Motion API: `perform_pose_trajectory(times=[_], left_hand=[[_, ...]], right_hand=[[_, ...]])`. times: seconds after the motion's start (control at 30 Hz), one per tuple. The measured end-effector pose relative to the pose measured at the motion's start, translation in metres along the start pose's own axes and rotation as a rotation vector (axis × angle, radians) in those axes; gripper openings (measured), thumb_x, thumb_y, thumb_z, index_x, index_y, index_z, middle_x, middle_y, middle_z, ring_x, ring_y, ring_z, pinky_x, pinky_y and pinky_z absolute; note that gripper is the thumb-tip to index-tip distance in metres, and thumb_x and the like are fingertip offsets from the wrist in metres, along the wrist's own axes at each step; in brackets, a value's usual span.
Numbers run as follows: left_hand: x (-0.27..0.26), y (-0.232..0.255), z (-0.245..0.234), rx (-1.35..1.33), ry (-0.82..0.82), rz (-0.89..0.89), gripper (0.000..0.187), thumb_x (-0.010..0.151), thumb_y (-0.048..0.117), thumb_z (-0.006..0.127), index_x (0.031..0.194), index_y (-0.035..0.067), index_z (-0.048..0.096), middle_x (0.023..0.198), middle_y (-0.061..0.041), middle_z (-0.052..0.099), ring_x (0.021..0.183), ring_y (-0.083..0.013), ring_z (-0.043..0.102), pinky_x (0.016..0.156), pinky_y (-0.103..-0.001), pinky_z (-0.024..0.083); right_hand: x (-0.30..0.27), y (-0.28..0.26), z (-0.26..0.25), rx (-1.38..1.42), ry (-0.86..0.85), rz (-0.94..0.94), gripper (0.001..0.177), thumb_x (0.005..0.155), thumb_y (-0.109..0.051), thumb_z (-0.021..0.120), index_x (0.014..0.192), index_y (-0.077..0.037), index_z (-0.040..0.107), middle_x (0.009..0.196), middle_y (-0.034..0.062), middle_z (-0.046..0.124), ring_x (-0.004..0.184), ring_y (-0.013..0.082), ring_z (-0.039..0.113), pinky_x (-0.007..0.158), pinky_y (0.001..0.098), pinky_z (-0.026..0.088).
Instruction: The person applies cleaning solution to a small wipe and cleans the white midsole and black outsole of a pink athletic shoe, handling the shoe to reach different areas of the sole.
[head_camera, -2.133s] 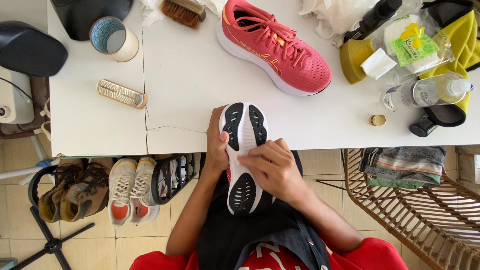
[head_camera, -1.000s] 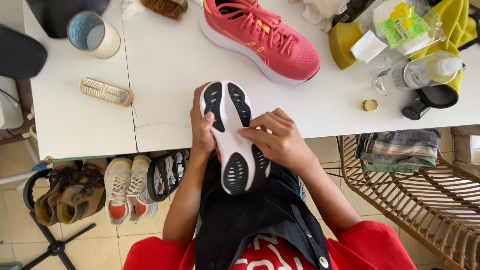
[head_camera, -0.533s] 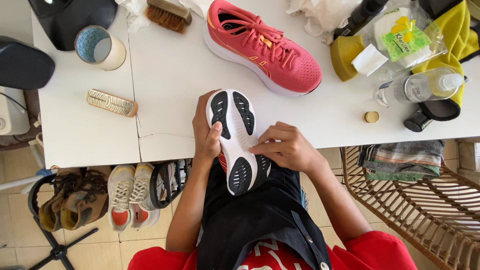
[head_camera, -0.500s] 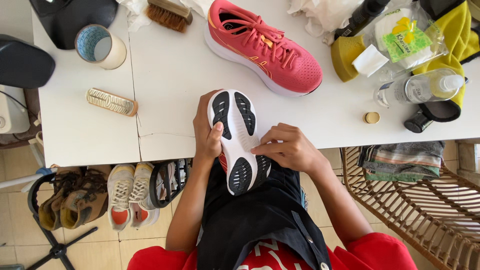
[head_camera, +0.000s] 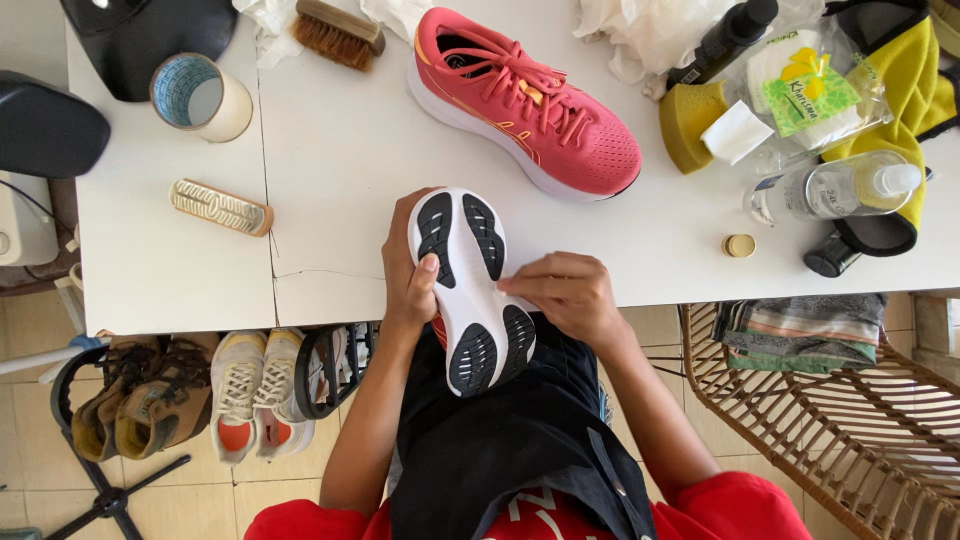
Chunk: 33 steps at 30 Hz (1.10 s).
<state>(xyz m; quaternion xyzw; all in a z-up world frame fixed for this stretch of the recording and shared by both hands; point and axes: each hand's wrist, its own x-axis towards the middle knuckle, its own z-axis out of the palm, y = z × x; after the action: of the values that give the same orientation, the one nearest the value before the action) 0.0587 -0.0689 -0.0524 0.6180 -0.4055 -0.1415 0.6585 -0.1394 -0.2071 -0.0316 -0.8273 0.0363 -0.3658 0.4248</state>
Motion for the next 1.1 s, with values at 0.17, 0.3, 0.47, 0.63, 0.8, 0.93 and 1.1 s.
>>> perform_pose_trajectory(times=[0.17, 0.3, 0.47, 0.63, 0.8, 0.93, 1.1], left_hand=[[-0.003, -0.003, -0.001, -0.011, 0.012, -0.004, 0.087, 0.099, 0.071, 0.053, 0.152, 0.002, 0.06, 0.135, -0.018, 0.067, 0.121, -0.0263, 0.066, 0.107, -0.044, 0.056], [-0.003, -0.004, 0.0, 0.01, 0.002, 0.016, 0.086, 0.101, 0.07, 0.05, 0.152, 0.002, 0.059, 0.137, -0.02, 0.064, 0.124, -0.0304, 0.066, 0.109, -0.045, 0.053], [-0.003, -0.003, 0.001, -0.032, 0.001, 0.022, 0.085, 0.1, 0.067, 0.053, 0.151, 0.001, 0.06, 0.137, -0.02, 0.065, 0.124, -0.0289, 0.066, 0.11, -0.045, 0.053], [-0.007, -0.006, 0.0, -0.051, 0.016, 0.022, 0.086, 0.098, 0.067, 0.055, 0.152, 0.001, 0.059, 0.138, -0.019, 0.066, 0.125, -0.0254, 0.065, 0.111, -0.043, 0.054], [-0.006, -0.009, 0.0, -0.107, 0.03, 0.019, 0.089, 0.094, 0.07, 0.058, 0.151, 0.002, 0.06, 0.138, -0.018, 0.065, 0.124, -0.0216, 0.065, 0.108, -0.039, 0.054], [-0.005, -0.006, -0.001, -0.126, 0.037, 0.029, 0.087, 0.097, 0.069, 0.057, 0.15, 0.0, 0.06, 0.14, -0.019, 0.065, 0.124, -0.0234, 0.066, 0.107, -0.039, 0.055], [-0.003, -0.001, 0.002, -0.036, -0.022, 0.047, 0.092, 0.094, 0.076, 0.055, 0.146, 0.0, 0.062, 0.141, -0.019, 0.067, 0.121, -0.0264, 0.07, 0.104, -0.043, 0.056]], right_hand=[[-0.011, -0.01, -0.005, 0.104, -0.014, 0.157, 0.009, 0.097, -0.009, 0.087, 0.096, -0.017, 0.092, 0.093, 0.0024, 0.086, 0.07, 0.0222, 0.077, 0.066, 0.035, 0.063], [-0.022, -0.023, -0.02, 0.204, -0.073, 0.268, 0.01, 0.094, -0.005, 0.087, 0.094, -0.013, 0.092, 0.091, 0.0054, 0.087, 0.072, 0.0222, 0.08, 0.066, 0.034, 0.063], [-0.013, -0.021, 0.0, 0.106, 0.046, 0.225, 0.011, 0.093, -0.004, 0.088, 0.095, -0.014, 0.092, 0.089, 0.006, 0.087, 0.064, 0.0224, 0.074, 0.058, 0.0324, 0.057], [-0.01, -0.019, 0.026, -0.067, 0.225, 0.273, 0.016, 0.094, -0.004, 0.089, 0.098, -0.019, 0.093, 0.09, -0.0027, 0.087, 0.061, 0.0098, 0.068, 0.056, 0.0217, 0.049], [0.01, -0.022, 0.033, -0.021, 0.367, 0.33, 0.016, 0.096, -0.003, 0.089, 0.103, -0.016, 0.092, 0.088, 0.0037, 0.085, 0.059, 0.0119, 0.064, 0.051, 0.0242, 0.046], [0.006, -0.018, 0.032, 0.004, 0.36, 0.311, 0.016, 0.094, -0.002, 0.091, 0.103, -0.014, 0.092, 0.087, 0.0041, 0.084, 0.059, 0.0124, 0.062, 0.051, 0.0232, 0.046], [0.032, -0.015, 0.025, -0.058, 0.331, 0.259, 0.015, 0.094, -0.001, 0.09, 0.103, -0.012, 0.091, 0.091, 0.0038, 0.081, 0.066, 0.0151, 0.063, 0.054, 0.0256, 0.049]])
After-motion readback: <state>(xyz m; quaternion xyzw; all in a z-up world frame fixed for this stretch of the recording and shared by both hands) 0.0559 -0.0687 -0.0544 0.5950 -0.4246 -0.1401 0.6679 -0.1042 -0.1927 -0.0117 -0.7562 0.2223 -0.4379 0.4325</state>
